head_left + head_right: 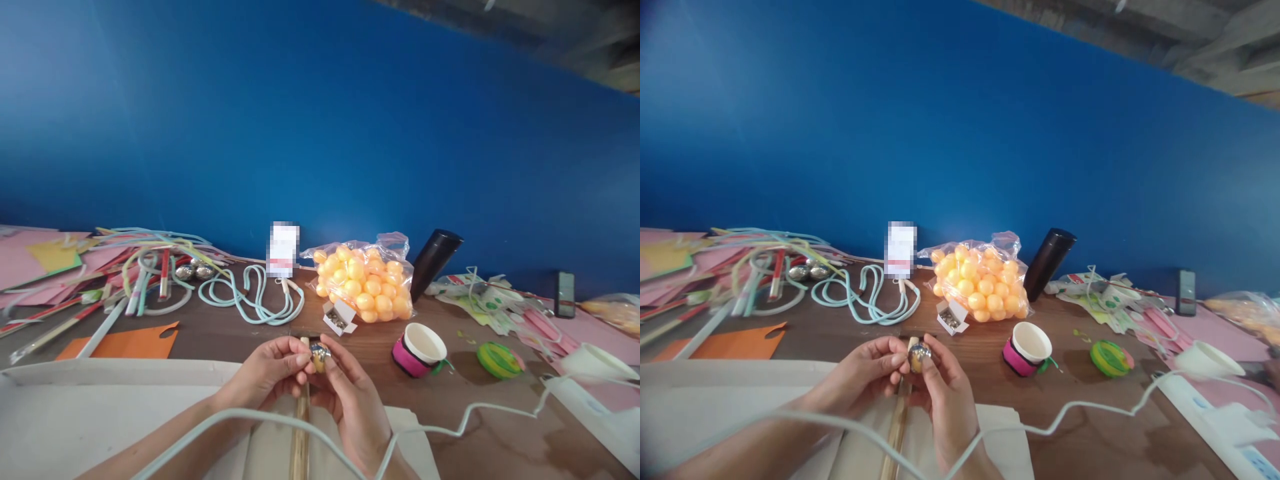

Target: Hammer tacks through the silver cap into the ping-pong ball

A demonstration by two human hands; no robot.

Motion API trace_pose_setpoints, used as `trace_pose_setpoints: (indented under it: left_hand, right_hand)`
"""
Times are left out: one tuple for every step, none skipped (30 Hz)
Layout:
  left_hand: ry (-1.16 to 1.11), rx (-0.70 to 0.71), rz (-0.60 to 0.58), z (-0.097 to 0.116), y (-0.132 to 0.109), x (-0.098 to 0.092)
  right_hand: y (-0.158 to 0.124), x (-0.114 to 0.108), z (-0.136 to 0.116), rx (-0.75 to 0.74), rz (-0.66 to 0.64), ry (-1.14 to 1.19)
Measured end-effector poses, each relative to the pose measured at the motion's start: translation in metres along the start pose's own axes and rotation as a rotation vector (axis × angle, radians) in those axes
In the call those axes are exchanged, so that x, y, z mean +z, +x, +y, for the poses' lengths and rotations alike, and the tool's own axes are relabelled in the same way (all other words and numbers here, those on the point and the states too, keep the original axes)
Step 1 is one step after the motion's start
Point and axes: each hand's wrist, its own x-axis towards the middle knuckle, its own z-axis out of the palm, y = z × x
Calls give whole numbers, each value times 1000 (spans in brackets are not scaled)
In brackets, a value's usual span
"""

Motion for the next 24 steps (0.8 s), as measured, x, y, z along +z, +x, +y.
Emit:
trace_pose_setpoints:
  left_hand:
    - [-6,1,1,0,0,0]
    - [-11,1,-1,0,0,0]
    - [-11,-2,-6,1,-1,0]
    - [-7,-6,-14,1,-1,0]
    - [1,-11,-22,1,-1,-1]
    - [13,-17,-29,1,-1,-1]
    - [28,-22,-35,1,-1,-2]
    - [43,-26,-38,1,-2,-2]
    - [56,-29,-38,1,-2,-2]
    - [66,-32,-38,1,-2,-2]
    - [74,-36,-39,1,-2,-3]
    - [80,-41,-40,2,-2,-2]
    - [85,-46,-41,2,-2,-2]
    - [87,-50,-43,2,-2,-2]
    - [87,-54,-44,3,-3,-2]
    - [86,-59,-44,3,-3,-1]
    - [83,-63,-44,4,-3,-1]
    - [79,-66,-44,4,-3,0]
    - [76,-66,-44,4,-4,0]
    - [75,-65,-43,4,-4,0]
    - [74,-64,-43,4,-4,0]
    - [72,-62,-42,4,-4,0]
    - [71,-61,-43,4,-4,0]
    - [71,-59,-44,4,-4,0]
  right_hand:
    - [-1,0,-1,1,1,-19]
    - [-1,1,-2,-2,7,-35]
    - [-2,2,-3,-4,15,-50]
    - [-3,2,-4,-7,23,-62]
    - [-4,3,-5,-14,34,-71]
    - [-4,3,-5,-21,41,-77]
    - [-4,3,-5,-25,40,-85]
    - [-4,3,-6,-27,32,-93]
    - [-4,2,-5,-27,19,-101]
    - [-4,1,-5,-29,7,-109]
    - [-3,1,-5,-35,1,-117]
    - [-3,0,-4,-43,1,-126]
    - [-3,0,-4,-51,6,-136]
    - [-3,-1,-4,-55,7,-147]
    - [-3,-1,-4,-56,6,-160]
    - [-3,-2,-4,-55,1,-174]
    - [-3,-2,-4,-55,-6,-189]
    - [-3,-3,-4,-56,-13,-203]
    - [-4,-3,-4,-64,-12,-217]
    - [-4,-3,-4,-72,-13,-230]
    - [-4,-3,-5,-79,-12,-243]
    - [-4,-2,-5,-85,-11,-255]
    - [-5,-1,-6,-89,-8,-268]
    - [-5,0,-7,-93,-3,-281]
